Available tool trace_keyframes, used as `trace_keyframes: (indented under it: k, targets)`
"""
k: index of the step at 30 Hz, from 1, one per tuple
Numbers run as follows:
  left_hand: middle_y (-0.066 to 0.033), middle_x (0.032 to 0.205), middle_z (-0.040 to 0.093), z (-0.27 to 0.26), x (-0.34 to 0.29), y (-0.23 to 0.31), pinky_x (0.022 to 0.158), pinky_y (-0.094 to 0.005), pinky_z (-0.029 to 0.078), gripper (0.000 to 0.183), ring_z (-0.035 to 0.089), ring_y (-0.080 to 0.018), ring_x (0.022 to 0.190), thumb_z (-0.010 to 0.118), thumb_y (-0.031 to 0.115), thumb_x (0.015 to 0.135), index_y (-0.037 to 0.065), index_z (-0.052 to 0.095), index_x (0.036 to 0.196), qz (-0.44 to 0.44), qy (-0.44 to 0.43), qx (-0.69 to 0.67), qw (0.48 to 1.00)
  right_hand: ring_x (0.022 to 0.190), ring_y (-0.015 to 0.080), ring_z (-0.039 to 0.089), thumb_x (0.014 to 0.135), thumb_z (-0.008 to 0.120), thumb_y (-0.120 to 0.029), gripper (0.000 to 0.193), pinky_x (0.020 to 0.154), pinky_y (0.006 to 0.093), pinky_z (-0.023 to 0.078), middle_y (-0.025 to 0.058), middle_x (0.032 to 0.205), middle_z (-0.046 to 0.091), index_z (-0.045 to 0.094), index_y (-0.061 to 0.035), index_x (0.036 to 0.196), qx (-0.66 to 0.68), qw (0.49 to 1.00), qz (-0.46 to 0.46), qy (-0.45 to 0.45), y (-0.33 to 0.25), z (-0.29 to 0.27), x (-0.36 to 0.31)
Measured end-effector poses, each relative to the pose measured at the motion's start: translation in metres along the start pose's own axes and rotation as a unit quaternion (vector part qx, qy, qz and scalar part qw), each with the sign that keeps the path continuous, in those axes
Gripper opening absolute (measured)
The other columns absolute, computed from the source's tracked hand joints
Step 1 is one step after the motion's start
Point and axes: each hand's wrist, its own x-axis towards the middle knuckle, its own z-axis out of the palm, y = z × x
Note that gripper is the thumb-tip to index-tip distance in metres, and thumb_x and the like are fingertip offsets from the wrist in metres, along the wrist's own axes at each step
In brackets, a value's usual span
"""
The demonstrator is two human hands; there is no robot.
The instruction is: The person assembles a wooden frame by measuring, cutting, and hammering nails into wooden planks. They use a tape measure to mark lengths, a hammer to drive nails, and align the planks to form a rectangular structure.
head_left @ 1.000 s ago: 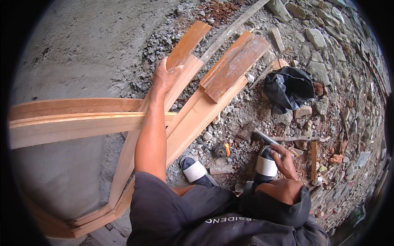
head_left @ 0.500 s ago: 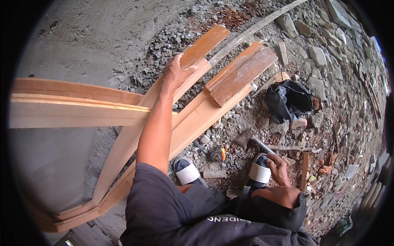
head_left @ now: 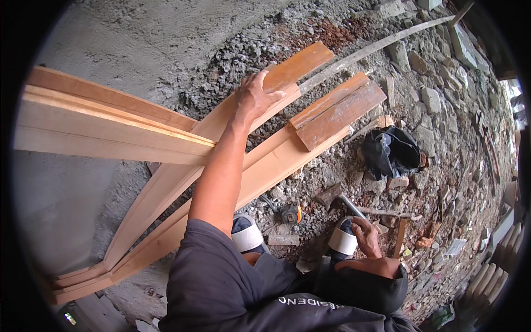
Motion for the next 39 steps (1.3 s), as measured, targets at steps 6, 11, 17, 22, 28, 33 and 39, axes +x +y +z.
trace_keyframes:
  k: [6, 11, 17, 22, 28, 33, 39]
  targets:
    - [-0.0162, 0.128, 0.056, 0.004, 0.0, -0.007, 0.103, -0.0446, 0.038, 0.083, 0.05, -0.0324, 0.121, 0.078, 0.05, 0.068, 0.007, 0.05, 0.133, 0.011, 0.016, 0.015, 1.0, 0.098, 0.0297, 0.065, 0.09, 0.06, -0.022, 0.029, 0.087, 0.0379, 0.049, 0.0172, 0.104, 0.067, 0.065, -0.0007, 0.11, -0.047, 0.998, -0.034, 0.014, 0.017, 0.003, 0.002]
    - [-0.0162, 0.128, 0.056, 0.007, 0.001, -0.005, 0.103, -0.0453, 0.037, 0.083, 0.05, -0.033, 0.12, 0.078, 0.05, 0.068, 0.007, 0.05, 0.133, 0.022, 0.02, 0.007, 1.0, 0.097, 0.0286, 0.064, 0.09, 0.06, -0.022, 0.029, 0.085, 0.0366, 0.049, 0.017, 0.102, 0.067, 0.064, 0.0005, 0.109, -0.054, 0.998, -0.027, 0.013, 0.016, 0.001, 0.002]
    - [-0.0164, 0.126, 0.057, 0.008, 0.001, -0.009, 0.102, -0.0433, 0.039, 0.083, 0.051, -0.0332, 0.119, 0.078, 0.051, 0.068, 0.007, 0.05, 0.133, 0.023, 0.028, 0.009, 0.999, 0.08, 0.0248, 0.066, 0.09, 0.063, -0.023, 0.027, 0.073, 0.035, 0.05, 0.0156, 0.089, 0.069, 0.066, -0.0026, 0.108, -0.064, 0.995, -0.062, 0.047, 0.016, -0.001, -0.001]
    - [-0.0169, 0.125, 0.057, 0.008, 0.003, -0.009, 0.101, -0.041, 0.041, 0.084, 0.053, -0.0325, 0.118, 0.079, 0.051, 0.067, 0.005, 0.051, 0.131, 0.032, 0.032, 0.011, 0.999, 0.082, 0.0232, 0.066, 0.09, 0.063, -0.021, 0.026, 0.075, 0.0335, 0.05, 0.0151, 0.091, 0.069, 0.066, -0.0018, 0.107, -0.044, 0.996, -0.058, 0.053, 0.023, 0.001, -0.003]
    - [-0.0175, 0.124, 0.058, 0.01, 0.001, -0.008, 0.1, -0.0404, 0.042, 0.082, 0.054, -0.0325, 0.117, 0.08, 0.049, 0.067, 0.004, 0.053, 0.13, 0.04, 0.048, -0.003, 0.998, 0.081, 0.0218, 0.066, 0.09, 0.062, -0.019, 0.025, 0.074, 0.0328, 0.05, 0.0154, 0.092, 0.069, 0.065, -0.0014, 0.107, -0.048, 0.996, -0.063, 0.052, 0.033, 0.0, 0.0]
    - [-0.0154, 0.126, 0.057, 0.014, 0.004, -0.009, 0.102, -0.0452, 0.038, 0.081, 0.051, -0.034, 0.119, 0.079, 0.049, 0.068, 0.008, 0.052, 0.132, 0.021, 0.037, 0.007, 0.999, 0.095, 0.0295, 0.064, 0.091, 0.059, -0.022, 0.03, 0.085, 0.0367, 0.048, 0.0186, 0.101, 0.066, 0.063, -0.0001, 0.111, -0.039, 0.999, -0.021, 0.01, 0.024, -0.005, 0.0]
    - [-0.0138, 0.127, 0.057, 0.017, 0.01, -0.007, 0.102, -0.0471, 0.037, 0.081, 0.05, -0.0337, 0.119, 0.079, 0.05, 0.068, 0.012, 0.051, 0.134, 0.032, 0.033, -0.02, 0.999, 0.094, 0.0266, 0.064, 0.091, 0.06, -0.021, 0.03, 0.083, 0.0354, 0.049, 0.0175, 0.098, 0.067, 0.063, 0.0009, 0.111, -0.022, 1.0, 0.0, 0.011, 0.017, -0.004, 0.001]
